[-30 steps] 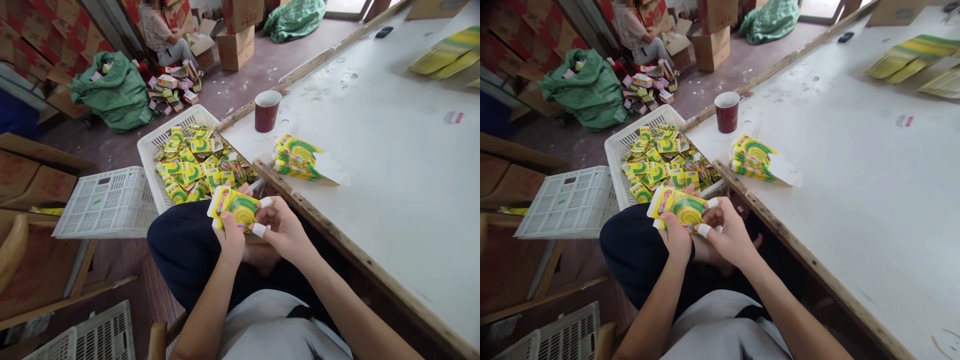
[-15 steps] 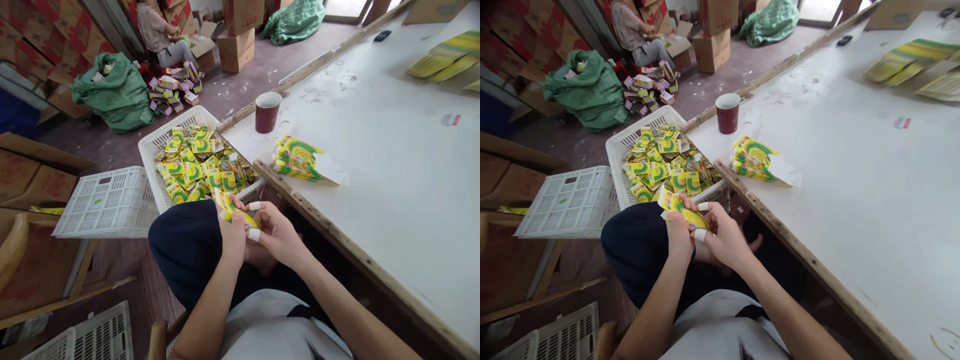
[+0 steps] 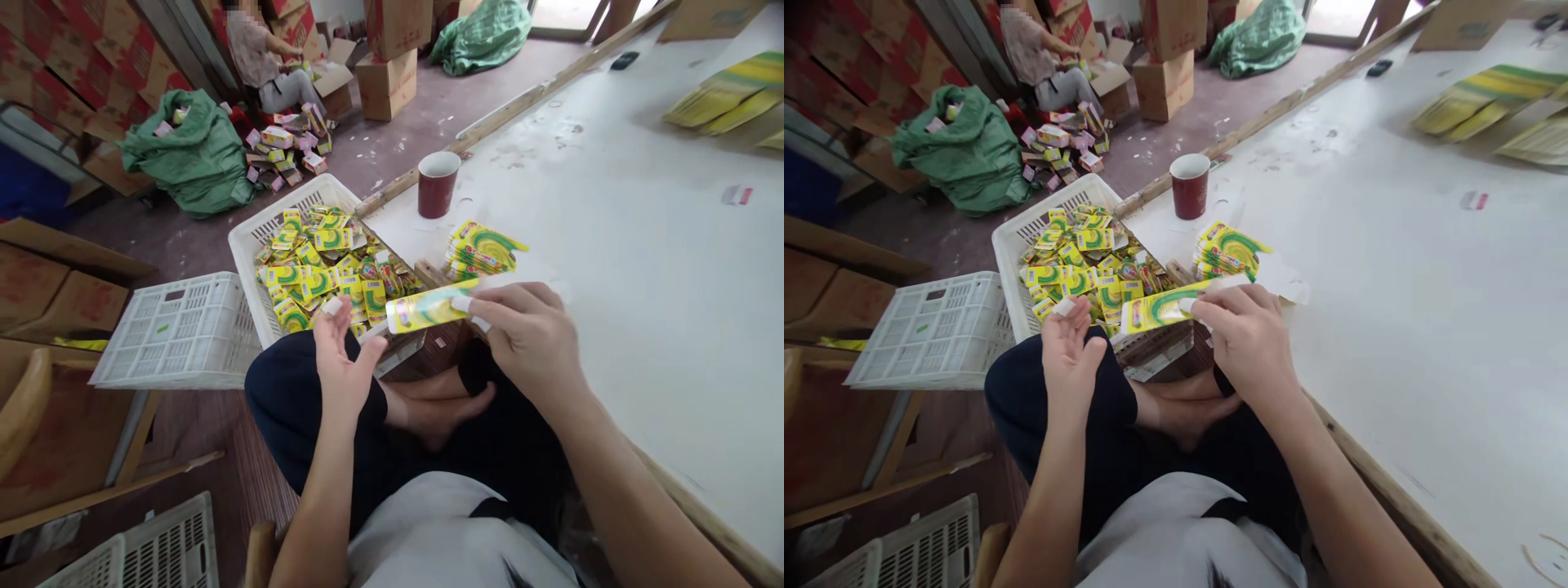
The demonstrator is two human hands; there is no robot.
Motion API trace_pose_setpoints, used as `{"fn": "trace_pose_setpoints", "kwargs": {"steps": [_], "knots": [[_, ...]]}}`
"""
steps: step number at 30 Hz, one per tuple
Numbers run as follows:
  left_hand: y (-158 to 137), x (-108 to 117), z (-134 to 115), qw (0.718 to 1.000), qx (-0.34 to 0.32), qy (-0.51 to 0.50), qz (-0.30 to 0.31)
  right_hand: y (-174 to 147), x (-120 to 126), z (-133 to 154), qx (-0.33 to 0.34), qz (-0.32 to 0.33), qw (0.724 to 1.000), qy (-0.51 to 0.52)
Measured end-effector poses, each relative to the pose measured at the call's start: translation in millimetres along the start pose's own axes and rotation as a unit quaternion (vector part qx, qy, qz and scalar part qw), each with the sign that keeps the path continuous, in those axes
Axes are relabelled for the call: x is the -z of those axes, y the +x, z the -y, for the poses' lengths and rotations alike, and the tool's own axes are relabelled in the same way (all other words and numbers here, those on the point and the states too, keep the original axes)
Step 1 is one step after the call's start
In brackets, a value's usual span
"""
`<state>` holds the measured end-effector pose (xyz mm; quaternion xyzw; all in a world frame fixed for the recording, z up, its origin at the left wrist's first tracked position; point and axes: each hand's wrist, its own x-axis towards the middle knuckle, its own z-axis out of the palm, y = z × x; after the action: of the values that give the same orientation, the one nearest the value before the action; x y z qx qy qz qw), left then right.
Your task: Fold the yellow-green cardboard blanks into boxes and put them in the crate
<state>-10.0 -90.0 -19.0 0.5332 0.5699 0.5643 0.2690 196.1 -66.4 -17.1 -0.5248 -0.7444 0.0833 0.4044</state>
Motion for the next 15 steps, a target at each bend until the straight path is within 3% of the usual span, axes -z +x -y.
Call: {"fn": "trace_pose_setpoints", "kwargs": {"steps": [3,6,9,11,13,15], "knots": [[2.0,2.4,-10.9,0.981,-0.045,0.129,0.14,-2.8,-2.1,5.6,0.11,0.041,0.993,0.019],[0.5,-5.7,-12.5,0.937,-0.002,0.193,0.29,-11.1,-8.9,14.9,0.164,0.08,0.98,0.072],[-3.1,-14.7,-7.3,0.933,0.063,0.221,0.275,-16.7,-13.6,18.3,0.052,0.021,0.991,0.122],[-6.9,-19.2,-4.4,0.94,0.075,0.215,0.254,-17.9,-17.2,18.0,-0.049,-0.01,0.979,0.196],[-11.4,-22.8,-3.0,0.945,0.064,0.172,0.269,-18.0,-22.2,17.8,-0.131,0.03,0.944,0.301],[-15.5,-25.2,-2.2,0.948,0.041,0.118,0.294,-17.4,-27.3,18.8,-0.208,0.09,0.882,0.412]]}}
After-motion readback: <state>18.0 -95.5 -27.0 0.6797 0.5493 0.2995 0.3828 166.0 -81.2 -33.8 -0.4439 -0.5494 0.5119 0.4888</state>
